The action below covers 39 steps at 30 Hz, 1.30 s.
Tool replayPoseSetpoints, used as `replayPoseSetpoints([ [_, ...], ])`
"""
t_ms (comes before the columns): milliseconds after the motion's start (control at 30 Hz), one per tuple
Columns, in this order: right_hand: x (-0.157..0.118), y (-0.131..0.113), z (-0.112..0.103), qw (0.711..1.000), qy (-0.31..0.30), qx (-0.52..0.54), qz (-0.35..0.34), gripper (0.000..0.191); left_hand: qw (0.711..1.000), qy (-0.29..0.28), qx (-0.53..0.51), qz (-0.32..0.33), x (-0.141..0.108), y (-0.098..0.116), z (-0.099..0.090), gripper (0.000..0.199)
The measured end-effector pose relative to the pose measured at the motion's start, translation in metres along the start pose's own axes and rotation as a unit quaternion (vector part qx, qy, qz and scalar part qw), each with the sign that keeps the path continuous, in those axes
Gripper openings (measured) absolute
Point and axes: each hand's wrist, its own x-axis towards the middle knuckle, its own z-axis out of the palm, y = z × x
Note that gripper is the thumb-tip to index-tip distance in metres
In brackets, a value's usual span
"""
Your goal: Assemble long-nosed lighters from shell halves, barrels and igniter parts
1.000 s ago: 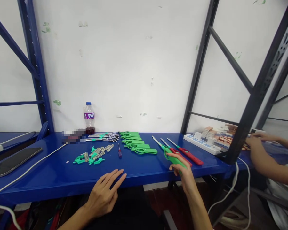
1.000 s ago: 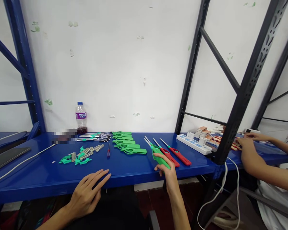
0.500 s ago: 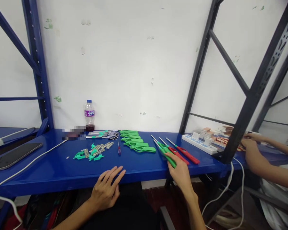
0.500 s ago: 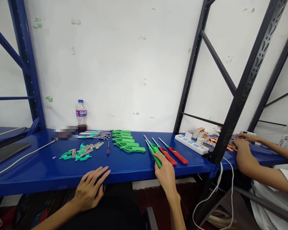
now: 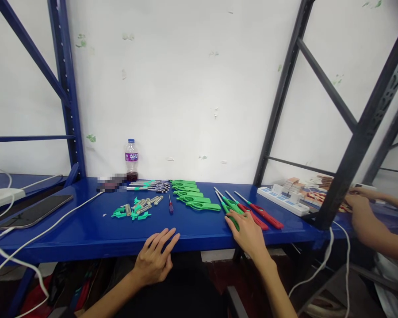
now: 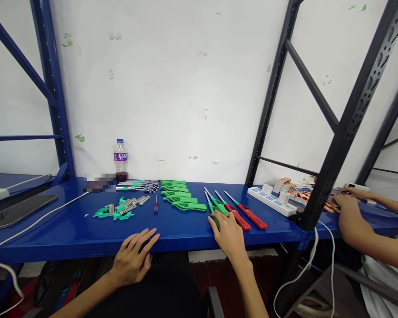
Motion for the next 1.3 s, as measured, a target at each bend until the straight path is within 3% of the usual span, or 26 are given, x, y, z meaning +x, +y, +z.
replayPoseSetpoints([
  [267, 0.025, -0.012, -0.004, 0.997, -0.01, -0.045, -0.06, 0.03, 1.0, 0.006, -0.016, -0.011, 0.004, 0.003, -0.004, 0.06],
  [500, 0.056, -0.037, 0.022, 0.992, -0.035, -0.05, -0.11, 0.026, 0.999, 0.004, -0.038, -0.028, 0.014, -0.001, -0.013, 0.05],
  [633, 0.065, -0.043, 0.034, 0.989, -0.052, -0.051, -0.129, 0.026, 0.995, -0.044, -0.032, -0.08, 0.036, -0.008, -0.011, 0.033],
  [800, 0.066, -0.042, 0.042, 0.991, -0.05, -0.05, -0.116, 0.035, 0.974, -0.173, -0.018, -0.143, 0.071, -0.015, 0.0, 0.014],
  [967, 0.066, -0.04, 0.046, 0.993, -0.056, -0.029, -0.095, 0.036, 0.952, -0.254, -0.016, -0.168, 0.089, -0.02, 0.007, 0.032],
  [1167, 0.068, -0.037, 0.046, 0.993, -0.084, 0.006, -0.087, 0.036, 0.955, -0.258, -0.023, -0.147, 0.094, -0.016, 0.004, 0.02],
  [1300, 0.068, -0.039, 0.046, 0.992, -0.093, 0.026, -0.087, 0.033, 0.962, -0.235, -0.015, -0.138, 0.092, -0.015, 0.006, 0.031],
])
